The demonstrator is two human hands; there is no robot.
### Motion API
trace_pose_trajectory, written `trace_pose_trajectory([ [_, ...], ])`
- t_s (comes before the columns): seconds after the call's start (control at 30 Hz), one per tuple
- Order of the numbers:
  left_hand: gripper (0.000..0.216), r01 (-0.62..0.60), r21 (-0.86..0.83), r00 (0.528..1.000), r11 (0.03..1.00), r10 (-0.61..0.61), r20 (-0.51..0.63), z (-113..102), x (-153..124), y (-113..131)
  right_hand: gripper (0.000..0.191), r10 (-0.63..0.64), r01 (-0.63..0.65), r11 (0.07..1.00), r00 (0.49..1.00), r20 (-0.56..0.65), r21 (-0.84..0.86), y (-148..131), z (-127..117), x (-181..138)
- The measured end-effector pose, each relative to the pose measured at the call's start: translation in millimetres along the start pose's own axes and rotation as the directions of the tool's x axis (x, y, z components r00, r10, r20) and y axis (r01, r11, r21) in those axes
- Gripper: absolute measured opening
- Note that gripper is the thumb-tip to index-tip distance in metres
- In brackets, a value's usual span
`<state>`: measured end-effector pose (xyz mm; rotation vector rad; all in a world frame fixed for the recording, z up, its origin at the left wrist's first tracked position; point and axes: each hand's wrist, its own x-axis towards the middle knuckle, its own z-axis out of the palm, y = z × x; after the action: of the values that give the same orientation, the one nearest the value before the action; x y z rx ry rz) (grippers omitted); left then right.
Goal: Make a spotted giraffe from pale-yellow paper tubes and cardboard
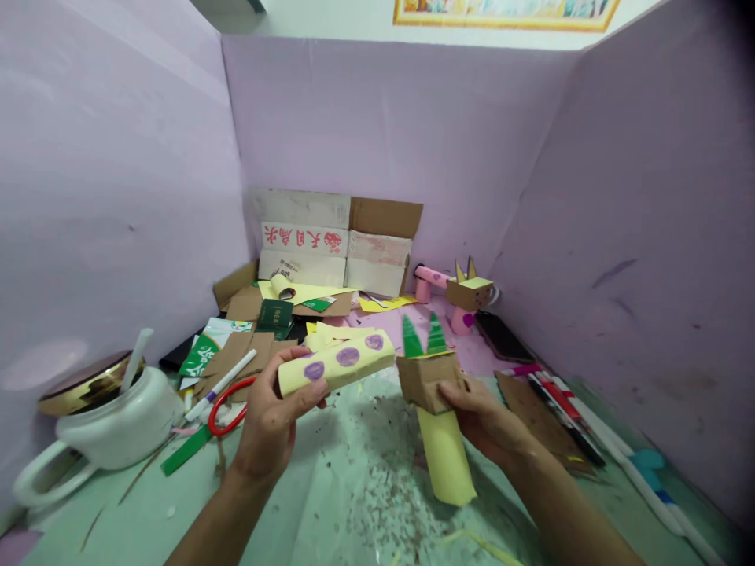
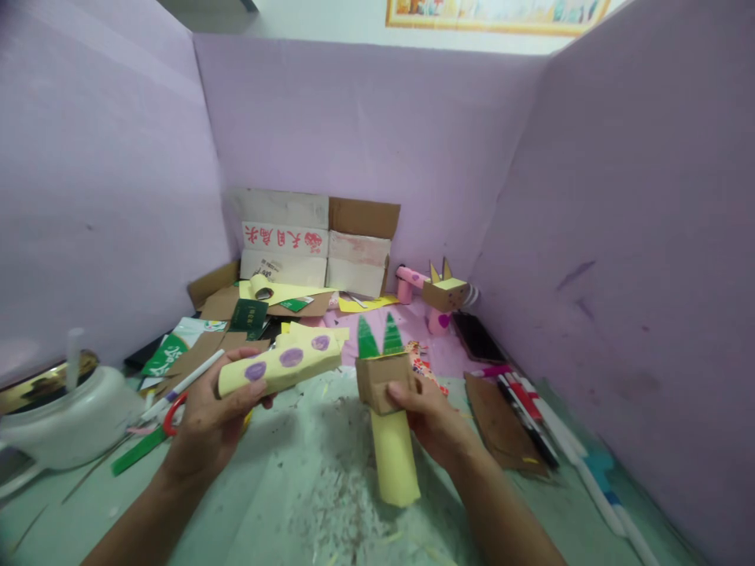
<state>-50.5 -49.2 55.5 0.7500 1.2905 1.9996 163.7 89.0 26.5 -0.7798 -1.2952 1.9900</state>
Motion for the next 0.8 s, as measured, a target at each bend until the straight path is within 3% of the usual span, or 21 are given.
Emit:
trace_pose_trajectory([
  [0.13, 0.049, -0.035, 0.007, 0.999, 0.999, 0.035, 0.034, 0, -5, 1, 0.055, -0.077, 0.083, 0.976, 0.996, -0.039, 0.199, -7, -21, -2],
  [0.33, 0.048, -0.007, 0.022, 1.000, 1.000, 0.006, 0.022, 2, -10, 1, 0.049, -0.128, 0.128, 0.982, 0.992, -0.008, 0.142, -1, -31, 2],
  [0.63, 0.053, -0.007, 0.130, 0.998, 0.992, -0.001, 0.058, -4, -8, -4, 0.066, -0.179, 0.176, 0.977, 0.984, 0.011, 0.121, -3, -23, -1],
  [0.8, 0.053, 0.001, 0.137, 0.998, 0.991, -0.010, 0.066, -4, -9, -6, 0.062, -0.275, 0.277, 0.957, 0.961, -0.038, 0.083, -3, -16, -2],
])
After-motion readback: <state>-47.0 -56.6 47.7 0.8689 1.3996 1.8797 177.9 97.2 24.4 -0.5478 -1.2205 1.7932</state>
